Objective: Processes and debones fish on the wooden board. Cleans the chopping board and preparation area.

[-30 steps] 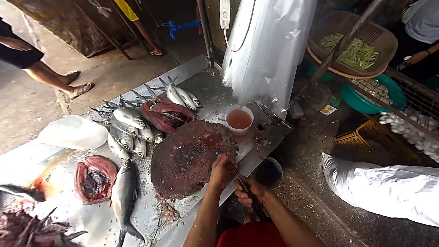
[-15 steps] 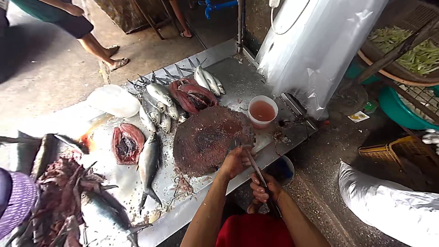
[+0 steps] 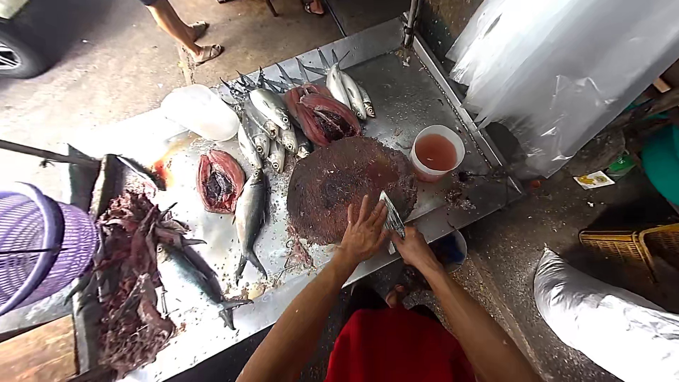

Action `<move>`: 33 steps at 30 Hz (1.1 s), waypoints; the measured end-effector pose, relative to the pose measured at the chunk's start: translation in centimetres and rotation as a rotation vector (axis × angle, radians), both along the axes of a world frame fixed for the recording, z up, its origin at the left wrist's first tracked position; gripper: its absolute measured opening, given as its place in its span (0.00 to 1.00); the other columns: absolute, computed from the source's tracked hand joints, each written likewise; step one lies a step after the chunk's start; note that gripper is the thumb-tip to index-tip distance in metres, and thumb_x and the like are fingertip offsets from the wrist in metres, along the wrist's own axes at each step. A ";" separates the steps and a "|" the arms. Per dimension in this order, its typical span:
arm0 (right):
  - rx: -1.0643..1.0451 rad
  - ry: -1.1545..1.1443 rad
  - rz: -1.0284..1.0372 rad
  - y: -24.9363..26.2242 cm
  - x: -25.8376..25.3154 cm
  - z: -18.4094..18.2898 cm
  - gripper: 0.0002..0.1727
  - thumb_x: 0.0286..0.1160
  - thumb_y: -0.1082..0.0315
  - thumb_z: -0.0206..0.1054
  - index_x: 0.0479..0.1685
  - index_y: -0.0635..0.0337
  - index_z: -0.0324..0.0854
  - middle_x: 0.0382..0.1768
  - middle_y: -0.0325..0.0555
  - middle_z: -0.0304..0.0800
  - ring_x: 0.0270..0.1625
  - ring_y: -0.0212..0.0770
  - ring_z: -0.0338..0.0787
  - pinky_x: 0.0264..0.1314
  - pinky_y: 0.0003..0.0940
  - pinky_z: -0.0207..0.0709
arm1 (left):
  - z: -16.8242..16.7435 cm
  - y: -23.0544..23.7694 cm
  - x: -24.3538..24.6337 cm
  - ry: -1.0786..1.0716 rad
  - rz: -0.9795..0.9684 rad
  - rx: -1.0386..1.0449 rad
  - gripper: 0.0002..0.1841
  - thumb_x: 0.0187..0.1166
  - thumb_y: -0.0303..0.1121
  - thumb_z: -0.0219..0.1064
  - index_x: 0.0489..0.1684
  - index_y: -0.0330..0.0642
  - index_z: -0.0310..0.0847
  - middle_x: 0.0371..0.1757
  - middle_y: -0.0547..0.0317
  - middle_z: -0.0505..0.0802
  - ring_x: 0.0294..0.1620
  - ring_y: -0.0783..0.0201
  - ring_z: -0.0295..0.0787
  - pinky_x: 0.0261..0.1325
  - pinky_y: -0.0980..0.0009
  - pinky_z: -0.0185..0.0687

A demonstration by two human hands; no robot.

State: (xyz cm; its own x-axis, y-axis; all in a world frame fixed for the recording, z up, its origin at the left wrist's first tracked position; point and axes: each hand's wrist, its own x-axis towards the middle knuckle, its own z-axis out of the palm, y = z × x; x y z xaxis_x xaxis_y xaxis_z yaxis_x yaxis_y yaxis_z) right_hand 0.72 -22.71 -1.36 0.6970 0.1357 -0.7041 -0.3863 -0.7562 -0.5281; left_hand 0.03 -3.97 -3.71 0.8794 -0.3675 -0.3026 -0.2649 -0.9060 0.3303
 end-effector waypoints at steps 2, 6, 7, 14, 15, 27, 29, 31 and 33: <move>0.012 0.074 0.157 -2.1 -0.8 1.2 0.33 0.85 0.39 0.60 0.51 0.68 0.83 0.39 0.60 0.89 0.37 0.54 0.91 0.47 0.55 0.85 | 0.9 -1.5 -4.2 -0.116 0.105 -0.023 0.40 0.88 0.66 0.33 0.91 0.53 0.64 0.93 0.62 0.67 0.96 0.39 0.45 0.84 0.19 0.33; 0.002 0.100 0.195 -2.7 4.1 1.5 0.32 0.87 0.42 0.58 0.51 0.69 0.81 0.34 0.57 0.86 0.29 0.50 0.87 0.38 0.50 0.84 | 0.8 -3.2 -0.4 -0.094 0.185 -0.047 0.41 0.88 0.66 0.32 0.92 0.49 0.62 0.93 0.56 0.66 0.95 0.34 0.44 0.81 0.17 0.32; 0.006 0.076 0.128 -1.9 5.0 0.9 0.31 0.88 0.43 0.58 0.52 0.69 0.81 0.34 0.56 0.85 0.28 0.48 0.87 0.37 0.49 0.84 | 0.6 -3.0 1.8 -0.027 0.179 -0.030 0.41 0.88 0.65 0.30 0.94 0.50 0.57 0.95 0.58 0.62 0.96 0.35 0.38 0.82 0.17 0.27; 0.001 0.156 0.274 -3.6 1.4 2.3 0.32 0.87 0.41 0.59 0.48 0.69 0.83 0.33 0.58 0.86 0.30 0.52 0.88 0.39 0.52 0.84 | 1.2 -4.6 -5.1 -0.175 0.257 -0.047 0.44 0.86 0.68 0.33 0.87 0.44 0.69 0.89 0.51 0.72 0.93 0.35 0.54 0.82 0.19 0.38; 0.015 0.154 0.244 -3.4 2.9 1.7 0.30 0.88 0.43 0.59 0.48 0.68 0.83 0.31 0.56 0.85 0.27 0.49 0.86 0.36 0.50 0.83 | 0.8 -4.6 -3.2 -0.157 0.258 -0.048 0.44 0.86 0.68 0.32 0.88 0.44 0.67 0.90 0.51 0.70 0.93 0.34 0.52 0.82 0.19 0.36; 0.336 0.059 -0.456 -4.9 -1.3 1.4 0.26 0.91 0.47 0.58 0.55 0.66 0.80 0.20 0.47 0.82 0.13 0.40 0.80 0.19 0.37 0.83 | -0.2 1.2 8.4 -0.094 0.168 -0.153 0.30 0.85 0.47 0.54 0.89 0.55 0.66 0.94 0.50 0.61 0.96 0.42 0.47 0.88 0.36 0.49; 0.340 0.005 -0.482 -5.9 -1.6 1.6 0.25 0.91 0.49 0.57 0.56 0.67 0.81 0.24 0.50 0.87 0.17 0.42 0.86 0.24 0.39 0.87 | -2.2 1.5 10.6 -0.074 0.040 -0.164 0.33 0.86 0.54 0.51 0.93 0.60 0.58 0.97 0.54 0.54 0.98 0.45 0.37 0.91 0.37 0.42; 0.346 -0.042 -0.493 -7.1 -2.4 1.6 0.23 0.91 0.51 0.58 0.54 0.67 0.82 0.25 0.51 0.88 0.18 0.43 0.87 0.24 0.39 0.87 | -3.0 1.1 10.3 -0.017 0.034 -0.176 0.34 0.87 0.56 0.47 0.95 0.62 0.53 0.97 0.56 0.56 0.98 0.47 0.35 0.94 0.39 0.33; 0.352 -0.056 -0.517 -8.4 -3.5 1.6 0.22 0.91 0.53 0.58 0.54 0.67 0.82 0.22 0.50 0.86 0.15 0.42 0.84 0.20 0.37 0.84 | -3.3 0.3 8.3 -0.013 0.152 -0.164 0.35 0.88 0.54 0.45 0.96 0.59 0.50 0.96 0.55 0.58 0.98 0.44 0.36 0.93 0.37 0.29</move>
State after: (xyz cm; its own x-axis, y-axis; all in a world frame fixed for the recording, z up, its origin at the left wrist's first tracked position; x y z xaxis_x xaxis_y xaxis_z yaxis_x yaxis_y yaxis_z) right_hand -2.79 -31.11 0.20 0.7690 -0.0115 -0.6391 -0.6201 -0.2563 -0.7415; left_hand 8.32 -3.70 -6.98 0.9321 -0.2734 -0.2377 -0.1344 -0.8702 0.4739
